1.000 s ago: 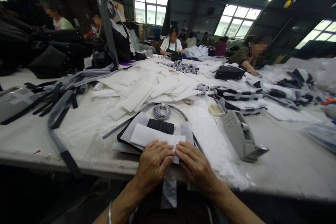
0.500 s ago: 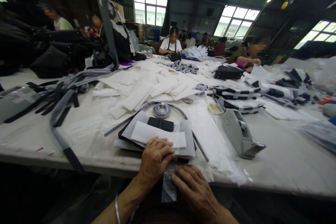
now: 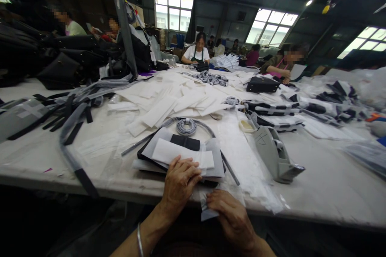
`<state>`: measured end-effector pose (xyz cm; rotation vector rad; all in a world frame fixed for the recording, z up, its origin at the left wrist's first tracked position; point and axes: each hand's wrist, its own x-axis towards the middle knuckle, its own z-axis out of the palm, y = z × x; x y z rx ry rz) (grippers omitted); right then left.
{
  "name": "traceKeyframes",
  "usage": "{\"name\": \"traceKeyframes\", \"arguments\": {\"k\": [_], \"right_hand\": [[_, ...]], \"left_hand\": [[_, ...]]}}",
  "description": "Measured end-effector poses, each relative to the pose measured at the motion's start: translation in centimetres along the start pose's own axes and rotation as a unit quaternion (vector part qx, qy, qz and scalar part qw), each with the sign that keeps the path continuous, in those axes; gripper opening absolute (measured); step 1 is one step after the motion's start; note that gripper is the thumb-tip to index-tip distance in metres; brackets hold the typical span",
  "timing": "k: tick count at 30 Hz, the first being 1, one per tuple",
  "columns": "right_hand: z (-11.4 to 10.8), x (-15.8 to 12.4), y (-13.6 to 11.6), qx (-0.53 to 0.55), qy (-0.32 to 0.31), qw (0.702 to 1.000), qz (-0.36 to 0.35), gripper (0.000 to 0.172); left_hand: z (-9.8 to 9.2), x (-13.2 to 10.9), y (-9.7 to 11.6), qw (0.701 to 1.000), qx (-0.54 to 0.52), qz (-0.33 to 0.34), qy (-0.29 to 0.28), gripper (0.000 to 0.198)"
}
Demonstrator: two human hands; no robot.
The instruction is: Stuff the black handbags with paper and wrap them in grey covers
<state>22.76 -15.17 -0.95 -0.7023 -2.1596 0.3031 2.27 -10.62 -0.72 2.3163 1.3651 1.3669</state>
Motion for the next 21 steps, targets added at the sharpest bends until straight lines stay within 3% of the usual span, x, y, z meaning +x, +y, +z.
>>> {"name": "traceKeyframes", "arguments": {"k": [3, 8, 15, 21], "right_hand": [[0.4, 0.5, -0.6, -0.027, 0.001, 0.999, -0.017, 0.029], [-0.4, 3.9, -0.3, -0.121, -0.022, 0.989, -0.077, 0.026], [-2.0, 6.8, -0.8, -0.094, -0.097, 0.986, -0.095, 0.032], [-1.9, 7.4, 0.4, -0.088, -0.044, 0.995, -0.026, 0.032]], "left_hand": [[0.0, 0.0, 0.3, 1.000, 0.007, 0.001, 0.011, 0.006], [0.2, -0.2, 0.7, 0.999, 0.021, 0.015, 0.027, 0.010], [1.2, -0.5, 0.6, 0.996, 0.043, 0.044, 0.064, 0.017], [-0.1, -0.2, 1.0, 0.997, 0.045, 0.057, 0.037, 0.028]]}}
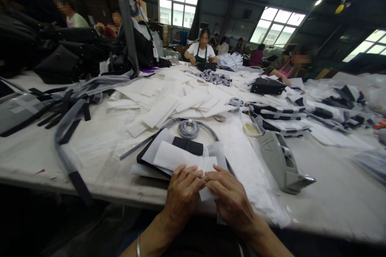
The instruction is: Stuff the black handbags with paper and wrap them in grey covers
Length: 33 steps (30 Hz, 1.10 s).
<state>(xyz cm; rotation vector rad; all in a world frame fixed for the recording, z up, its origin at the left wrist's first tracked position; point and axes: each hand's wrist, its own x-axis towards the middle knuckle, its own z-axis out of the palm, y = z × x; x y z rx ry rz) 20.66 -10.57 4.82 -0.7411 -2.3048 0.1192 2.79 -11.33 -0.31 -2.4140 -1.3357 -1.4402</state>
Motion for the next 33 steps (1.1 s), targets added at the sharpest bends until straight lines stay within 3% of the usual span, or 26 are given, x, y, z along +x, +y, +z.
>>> {"name": "traceKeyframes", "arguments": {"k": [2, 5, 8, 13, 16, 20, 25, 33], "right_hand": [[0.3, 0.4, 0.9, 0.008, 0.005, 0.999, 0.033, 0.028], [0.7, 0.8, 1.8, 0.009, -0.015, 0.996, 0.082, 0.021], [0.6, 1.2, 2.4, 0.003, -0.044, 0.991, 0.123, 0.017], [0.7, 1.6, 3.8, 0.016, -0.046, 0.987, 0.156, 0.009], [1.0, 1.7, 4.4, 0.033, -0.055, 0.979, 0.194, 0.013], [1.5, 1.4, 4.8, 0.064, -0.068, 0.963, 0.254, 0.016], [2.0, 1.6, 5.4, 0.142, -0.056, 0.944, 0.291, 0.019], [2.6, 2.0, 6.4, 0.138, -0.049, 0.938, 0.315, 0.018]], "left_hand": [[-0.7, 0.2, 0.2, 0.999, -0.025, -0.001, -0.026, 0.031], [-1.0, 0.4, 0.4, 0.997, -0.049, -0.032, -0.054, 0.019], [-0.2, 0.5, 0.6, 0.998, -0.031, -0.056, -0.025, 0.009], [1.2, 0.6, 0.6, 0.998, 0.018, -0.061, 0.001, 0.012], [1.3, 0.8, 0.7, 0.997, 0.041, -0.060, 0.010, 0.013], [1.1, 0.9, 0.8, 0.997, 0.072, -0.038, 0.013, 0.017], [0.8, 1.0, 0.7, 0.996, 0.093, 0.002, -0.007, 0.037], [0.3, 0.2, 0.5, 0.996, 0.051, 0.050, -0.050, 0.038]]}}
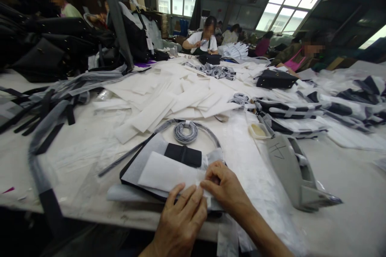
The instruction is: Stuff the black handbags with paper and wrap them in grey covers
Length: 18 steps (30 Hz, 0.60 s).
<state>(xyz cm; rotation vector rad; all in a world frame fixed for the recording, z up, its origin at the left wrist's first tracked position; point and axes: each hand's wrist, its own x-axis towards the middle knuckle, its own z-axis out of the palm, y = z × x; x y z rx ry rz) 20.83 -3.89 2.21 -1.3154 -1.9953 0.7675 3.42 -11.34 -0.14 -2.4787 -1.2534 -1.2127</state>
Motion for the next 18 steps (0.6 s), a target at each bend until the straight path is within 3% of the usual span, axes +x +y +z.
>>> {"name": "traceKeyframes", "arguments": {"k": [7, 11, 14, 16, 18], "right_hand": [[-0.3, 0.7, -0.2, -0.056, -0.006, 0.996, 0.066, 0.016], [-0.1, 1.4, -0.5, -0.093, 0.026, 0.992, 0.085, 0.016], [-0.2, 1.5, -0.7, -0.056, 0.057, 0.993, 0.085, 0.013], [-1.2, 0.9, -0.9, -0.010, 0.087, 0.992, 0.089, 0.014], [-3.7, -0.6, -0.9, 0.012, 0.140, 0.985, 0.103, 0.024]], "left_hand": [[0.8, -0.1, 0.1, 1.000, -0.005, 0.011, -0.002, 0.031], [0.6, 0.4, 0.1, 1.000, 0.007, -0.001, -0.003, 0.028], [0.2, 0.7, 0.1, 1.000, 0.012, 0.007, 0.002, 0.030], [0.0, 0.7, 0.1, 1.000, 0.015, 0.009, 0.009, 0.030], [0.0, 0.6, 0.1, 1.000, 0.016, 0.011, 0.007, 0.030]]}}
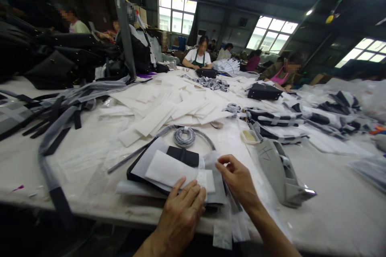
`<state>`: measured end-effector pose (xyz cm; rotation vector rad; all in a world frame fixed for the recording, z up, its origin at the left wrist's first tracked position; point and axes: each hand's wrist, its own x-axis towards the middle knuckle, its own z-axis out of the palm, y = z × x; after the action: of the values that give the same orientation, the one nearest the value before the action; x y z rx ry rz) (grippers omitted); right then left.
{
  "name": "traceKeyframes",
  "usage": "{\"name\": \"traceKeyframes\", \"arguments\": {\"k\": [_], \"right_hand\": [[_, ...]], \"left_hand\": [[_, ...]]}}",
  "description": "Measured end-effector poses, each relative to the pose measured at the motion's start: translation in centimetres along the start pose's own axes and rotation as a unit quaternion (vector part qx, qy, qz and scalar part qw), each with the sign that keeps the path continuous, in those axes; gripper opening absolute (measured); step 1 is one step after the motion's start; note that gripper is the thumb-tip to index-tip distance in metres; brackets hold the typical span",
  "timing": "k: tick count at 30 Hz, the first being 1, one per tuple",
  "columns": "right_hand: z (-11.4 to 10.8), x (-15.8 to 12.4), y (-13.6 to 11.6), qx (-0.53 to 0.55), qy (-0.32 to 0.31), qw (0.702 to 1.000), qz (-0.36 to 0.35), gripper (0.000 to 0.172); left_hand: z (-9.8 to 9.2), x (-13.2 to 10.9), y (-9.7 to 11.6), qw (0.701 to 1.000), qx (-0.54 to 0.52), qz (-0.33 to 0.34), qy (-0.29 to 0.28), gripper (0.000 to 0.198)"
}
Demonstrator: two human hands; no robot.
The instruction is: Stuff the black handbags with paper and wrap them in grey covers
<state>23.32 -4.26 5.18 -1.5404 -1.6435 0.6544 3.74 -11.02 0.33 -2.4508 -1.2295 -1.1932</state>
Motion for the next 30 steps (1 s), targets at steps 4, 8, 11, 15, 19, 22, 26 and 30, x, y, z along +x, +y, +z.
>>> {"name": "traceKeyframes", "arguments": {"k": [4, 8, 11, 15, 19, 22, 26, 30], "right_hand": [[-9.8, -1.3, 2.1, -0.074, 0.156, 0.984, 0.051, 0.041], [-19.5, -2.0, 6.2, -0.138, 0.216, 0.953, 0.161, 0.041], [-22.5, -2.0, 9.2, -0.085, 0.183, 0.946, 0.253, 0.033], [-21.5, -1.2, 11.5, -0.011, 0.131, 0.945, 0.300, 0.044], [-20.0, 0.2, 12.0, 0.026, 0.131, 0.942, 0.307, 0.043], [-19.7, 1.1, 11.8, 0.056, 0.134, 0.946, 0.290, 0.033], [-20.3, 1.1, 10.9, 0.097, 0.174, 0.943, 0.266, 0.026], [-20.9, -1.3, 10.6, 0.120, 0.228, 0.931, 0.260, 0.026]], "left_hand": [[0.3, -0.2, -0.1, 1.000, -0.010, -0.001, 0.013, 0.030], [0.5, -0.1, -0.5, 0.999, -0.005, 0.020, 0.029, 0.030], [0.7, 0.0, -0.8, 0.998, -0.005, 0.036, 0.044, 0.030], [1.1, -0.2, -1.0, 0.998, -0.011, 0.038, 0.053, 0.029], [1.4, -0.4, -1.0, 0.998, -0.018, 0.031, 0.052, 0.029], [1.5, -0.4, -1.0, 0.998, -0.020, 0.032, 0.055, 0.030], [1.4, -0.3, -0.9, 0.998, -0.019, 0.033, 0.058, 0.029], [1.2, -0.3, -1.0, 0.998, -0.016, 0.038, 0.054, 0.028]]}}
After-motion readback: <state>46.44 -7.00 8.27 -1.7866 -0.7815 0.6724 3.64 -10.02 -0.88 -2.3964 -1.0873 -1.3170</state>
